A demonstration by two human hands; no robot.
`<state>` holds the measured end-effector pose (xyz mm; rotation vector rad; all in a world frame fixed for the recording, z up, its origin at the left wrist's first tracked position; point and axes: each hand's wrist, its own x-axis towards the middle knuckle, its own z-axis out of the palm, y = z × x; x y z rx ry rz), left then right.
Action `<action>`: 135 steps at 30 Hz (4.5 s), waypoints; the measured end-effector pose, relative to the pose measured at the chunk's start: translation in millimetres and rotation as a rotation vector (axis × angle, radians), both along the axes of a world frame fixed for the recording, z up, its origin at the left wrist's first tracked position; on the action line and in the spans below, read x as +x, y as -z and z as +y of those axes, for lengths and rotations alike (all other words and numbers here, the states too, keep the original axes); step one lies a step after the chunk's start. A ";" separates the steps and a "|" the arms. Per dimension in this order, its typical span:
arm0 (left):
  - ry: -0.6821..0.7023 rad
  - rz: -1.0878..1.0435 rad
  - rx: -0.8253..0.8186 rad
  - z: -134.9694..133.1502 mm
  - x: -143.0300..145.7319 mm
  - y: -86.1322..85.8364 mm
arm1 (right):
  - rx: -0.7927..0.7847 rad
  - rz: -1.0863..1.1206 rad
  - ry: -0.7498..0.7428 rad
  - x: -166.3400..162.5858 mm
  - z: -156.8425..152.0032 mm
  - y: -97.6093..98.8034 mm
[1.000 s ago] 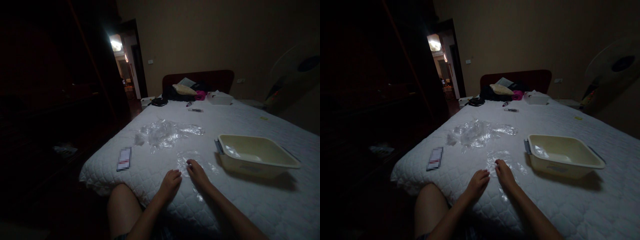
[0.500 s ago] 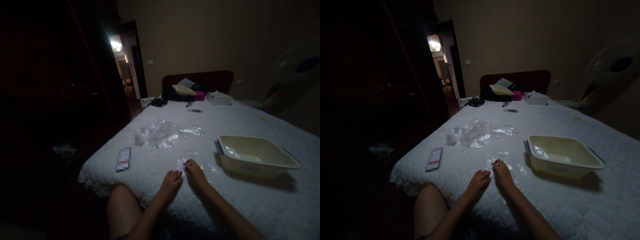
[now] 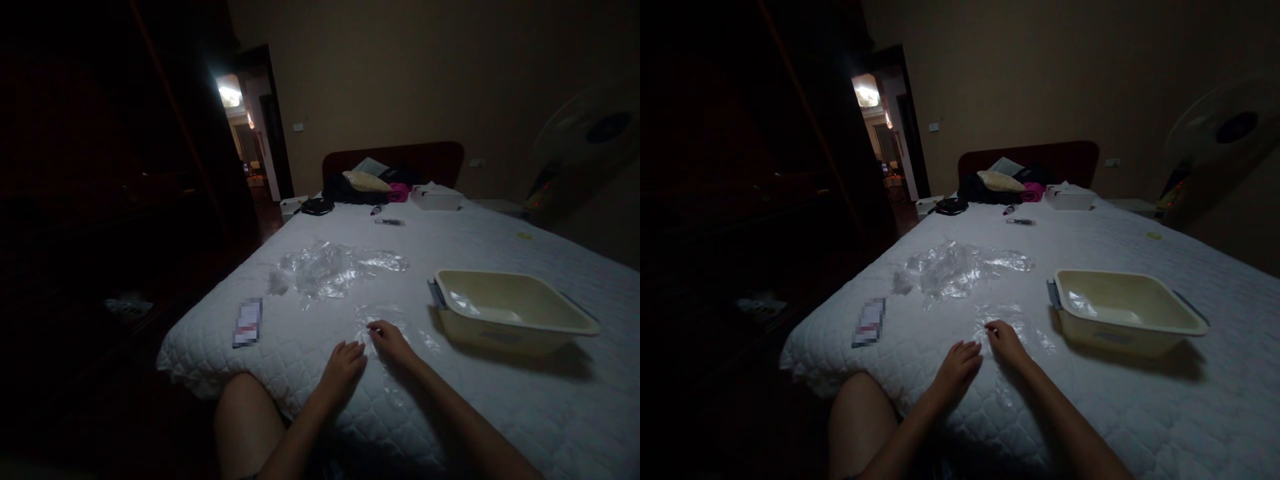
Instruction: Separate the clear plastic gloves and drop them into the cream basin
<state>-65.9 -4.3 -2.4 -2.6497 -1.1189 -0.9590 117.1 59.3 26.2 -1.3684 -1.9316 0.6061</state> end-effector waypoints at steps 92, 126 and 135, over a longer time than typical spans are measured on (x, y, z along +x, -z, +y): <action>0.043 0.074 0.217 -5.2 41.4 3.8 | 0.411 -0.265 0.050 114.5 -82.8 4.5; 0.046 0.037 -0.070 -9.8 54.3 -6.4 | 0.232 -0.103 0.006 73.9 -57.6 0.0; 0.042 0.035 -0.091 -8.7 54.3 -1.4 | 0.040 -0.031 0.072 63.1 -52.4 -4.0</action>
